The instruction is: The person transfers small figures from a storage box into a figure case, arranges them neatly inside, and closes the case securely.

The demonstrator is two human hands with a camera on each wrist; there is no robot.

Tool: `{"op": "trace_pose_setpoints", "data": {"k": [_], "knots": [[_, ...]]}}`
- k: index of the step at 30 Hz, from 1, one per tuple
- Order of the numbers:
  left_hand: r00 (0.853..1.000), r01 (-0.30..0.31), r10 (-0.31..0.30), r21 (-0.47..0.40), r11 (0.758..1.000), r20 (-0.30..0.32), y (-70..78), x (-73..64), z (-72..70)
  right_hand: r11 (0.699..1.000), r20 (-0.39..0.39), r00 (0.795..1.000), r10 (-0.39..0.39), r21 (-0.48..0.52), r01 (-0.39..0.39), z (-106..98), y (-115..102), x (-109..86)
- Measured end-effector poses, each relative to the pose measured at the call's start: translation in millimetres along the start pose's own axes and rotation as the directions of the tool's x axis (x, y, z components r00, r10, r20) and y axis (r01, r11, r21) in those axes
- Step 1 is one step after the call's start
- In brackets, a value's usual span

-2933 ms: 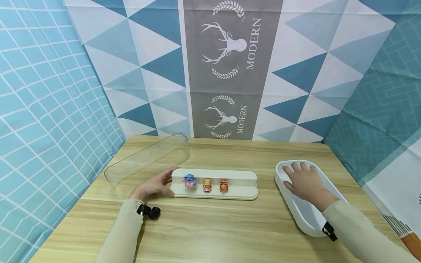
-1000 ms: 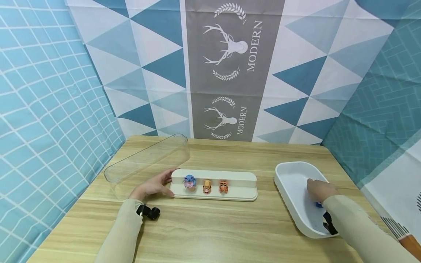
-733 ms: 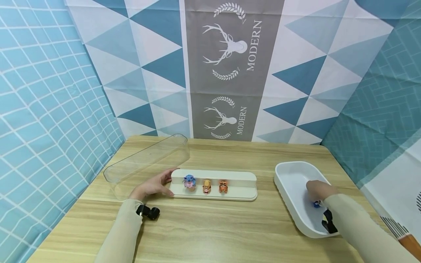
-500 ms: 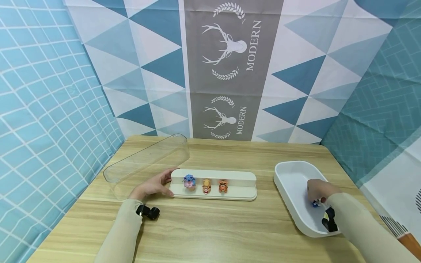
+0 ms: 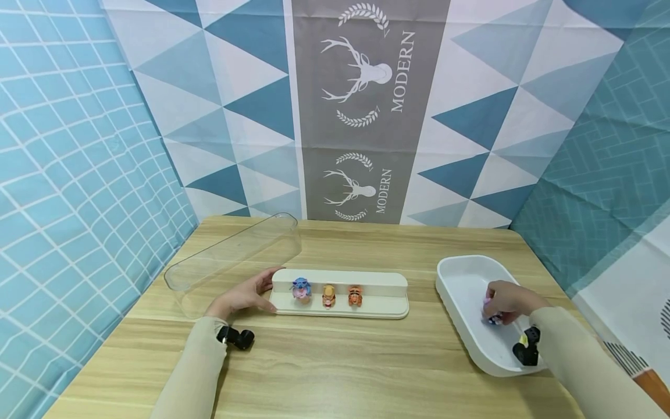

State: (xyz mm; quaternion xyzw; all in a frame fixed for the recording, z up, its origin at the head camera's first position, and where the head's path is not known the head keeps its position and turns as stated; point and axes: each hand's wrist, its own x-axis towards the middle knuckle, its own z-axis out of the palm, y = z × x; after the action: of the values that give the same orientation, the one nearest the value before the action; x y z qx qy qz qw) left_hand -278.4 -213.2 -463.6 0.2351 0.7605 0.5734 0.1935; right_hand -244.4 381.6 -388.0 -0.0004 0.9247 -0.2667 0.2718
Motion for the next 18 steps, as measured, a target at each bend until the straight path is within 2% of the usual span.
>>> {"op": "trace_pose_setpoints", "data": {"k": [11,18], "knots": [[1.0,-0.002,0.002,0.004,1.0,-0.002,-0.4,0.3,-0.8,0.991,-0.006,0.997,-0.071,0.112,0.071,-10,3,0.9],[1.0,-0.009,0.009,0.001,1.0,0.0,-0.7,0.2,-0.6,0.955,-0.017,0.981,-0.195,0.223,0.194,-19,1,-5.1]]}}
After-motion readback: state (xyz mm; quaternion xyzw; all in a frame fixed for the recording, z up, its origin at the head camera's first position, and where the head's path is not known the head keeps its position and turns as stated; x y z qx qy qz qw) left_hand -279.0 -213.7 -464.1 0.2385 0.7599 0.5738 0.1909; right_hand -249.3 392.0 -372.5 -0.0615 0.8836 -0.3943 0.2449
